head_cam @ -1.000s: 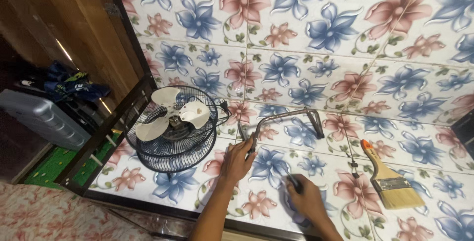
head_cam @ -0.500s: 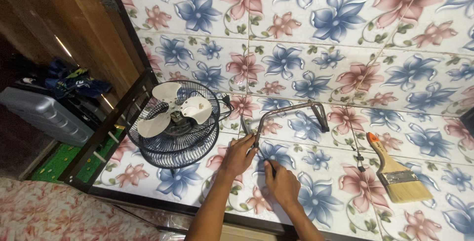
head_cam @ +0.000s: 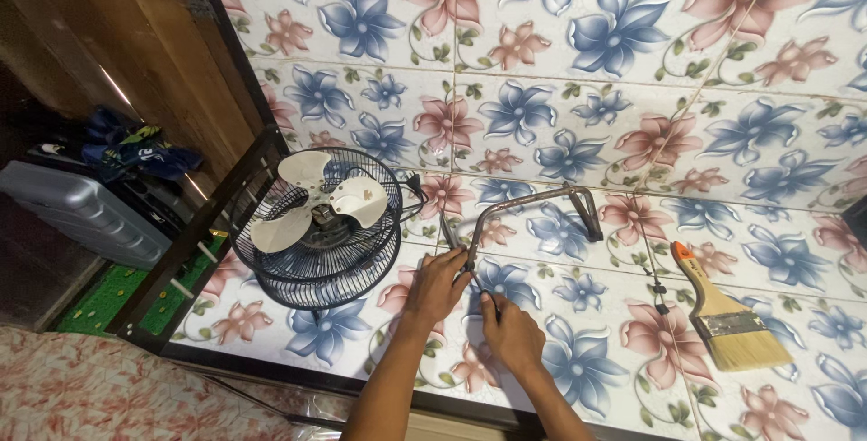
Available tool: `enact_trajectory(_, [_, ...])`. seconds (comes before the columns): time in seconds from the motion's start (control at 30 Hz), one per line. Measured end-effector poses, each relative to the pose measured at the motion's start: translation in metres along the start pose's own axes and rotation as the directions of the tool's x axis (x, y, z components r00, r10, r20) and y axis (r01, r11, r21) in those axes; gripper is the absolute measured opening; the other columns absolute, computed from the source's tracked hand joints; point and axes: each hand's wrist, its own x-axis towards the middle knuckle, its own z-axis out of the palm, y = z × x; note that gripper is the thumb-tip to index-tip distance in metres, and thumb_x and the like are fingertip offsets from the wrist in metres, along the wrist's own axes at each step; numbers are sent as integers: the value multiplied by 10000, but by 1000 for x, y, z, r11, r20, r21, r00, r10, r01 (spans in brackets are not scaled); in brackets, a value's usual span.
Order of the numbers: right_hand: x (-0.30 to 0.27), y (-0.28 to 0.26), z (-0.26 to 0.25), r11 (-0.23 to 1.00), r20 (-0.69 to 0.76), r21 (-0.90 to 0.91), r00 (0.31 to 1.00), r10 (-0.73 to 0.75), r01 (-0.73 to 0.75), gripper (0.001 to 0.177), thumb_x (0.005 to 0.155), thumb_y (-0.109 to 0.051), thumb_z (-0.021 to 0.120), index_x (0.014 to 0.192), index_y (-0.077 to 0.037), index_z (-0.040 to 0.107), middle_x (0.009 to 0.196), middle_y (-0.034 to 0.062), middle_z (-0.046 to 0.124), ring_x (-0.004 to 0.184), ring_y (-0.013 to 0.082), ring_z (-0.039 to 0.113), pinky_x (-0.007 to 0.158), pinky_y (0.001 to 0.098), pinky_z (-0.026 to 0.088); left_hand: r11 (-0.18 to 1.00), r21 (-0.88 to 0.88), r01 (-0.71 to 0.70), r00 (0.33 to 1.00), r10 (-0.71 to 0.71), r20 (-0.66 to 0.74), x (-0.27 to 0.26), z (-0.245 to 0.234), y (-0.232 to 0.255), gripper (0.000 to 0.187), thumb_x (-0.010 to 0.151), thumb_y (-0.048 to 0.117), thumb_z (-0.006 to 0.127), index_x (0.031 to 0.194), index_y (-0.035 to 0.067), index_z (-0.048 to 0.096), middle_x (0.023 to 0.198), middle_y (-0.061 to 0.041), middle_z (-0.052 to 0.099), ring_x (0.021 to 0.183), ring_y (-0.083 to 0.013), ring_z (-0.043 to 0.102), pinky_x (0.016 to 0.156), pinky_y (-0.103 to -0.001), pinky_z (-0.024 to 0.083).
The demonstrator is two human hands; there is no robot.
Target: The person uses a screwdriver to tighten screws on a metal fan stand placed on a tiled counter. The fan head sits nearby, and the person repeatedly adjusts and secures the stand's joints.
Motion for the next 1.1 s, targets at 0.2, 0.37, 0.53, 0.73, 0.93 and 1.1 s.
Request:
enact_trajectory(0.2, [21,23,4,733,378,629,926,4,-260,492,1064,-434,448,1025,-32,728,556,-5,454,418,130,336,393,335,256,1000,2,28,1000,-28,14,0,-2,4,348,915,180,691,1241,58,681,1272,-162,696,1149,-326,643,956,-453,433])
enact_trajectory(0.37, [29,30,-8,602,512,694,858,-27,-395,430,1074,-377,404,995,-54,677,536,-47,382,405,77,213,394,296,137,1000,3,22,1000,-22,7,-1,-2,4,341,915,184,688,1228,48,681,1280,-164,690,1141,-337,641,967,-456,426])
enact_trajectory(0.53, [18,18,3,851,215,523,974,-68,-56,467,1037,-410,485,972,-14,723,558,27,526,462,117,449,462,298,352,1000,10,2,1000,-2,-3,-2,0,2,321,930,182,679,1218,41,680,1284,-172,687,1161,-339,634,969,-460,421])
enact_trajectory(0.73, [19,16,8,894,193,442,981,-22,-68,482,1022,-411,506,986,14,730,684,135,640,590,225,594,585,401,501,1000,6,-1,1000,1,-3,-1,-3,4,330,917,155,681,1221,28,669,1268,-175,691,1150,-343,636,958,-465,424])
enact_trajectory(0.93, [13,6,10,951,-33,283,993,-116,121,443,997,-418,535,938,-31,744,781,222,753,724,378,733,689,464,543,1000,6,20,999,-20,31,3,-7,8,326,915,140,677,1213,9,661,1229,-181,707,1082,-359,659,929,-474,439])
enact_trajectory(1.1, [-8,-15,3,992,-169,36,979,-116,124,361,968,-410,562,972,-92,734,773,276,713,772,483,689,703,562,530,1000,5,-25,1000,25,1,0,-8,7,326,912,126,677,1206,-14,658,1208,-206,710,1064,-380,664,927,-493,451])
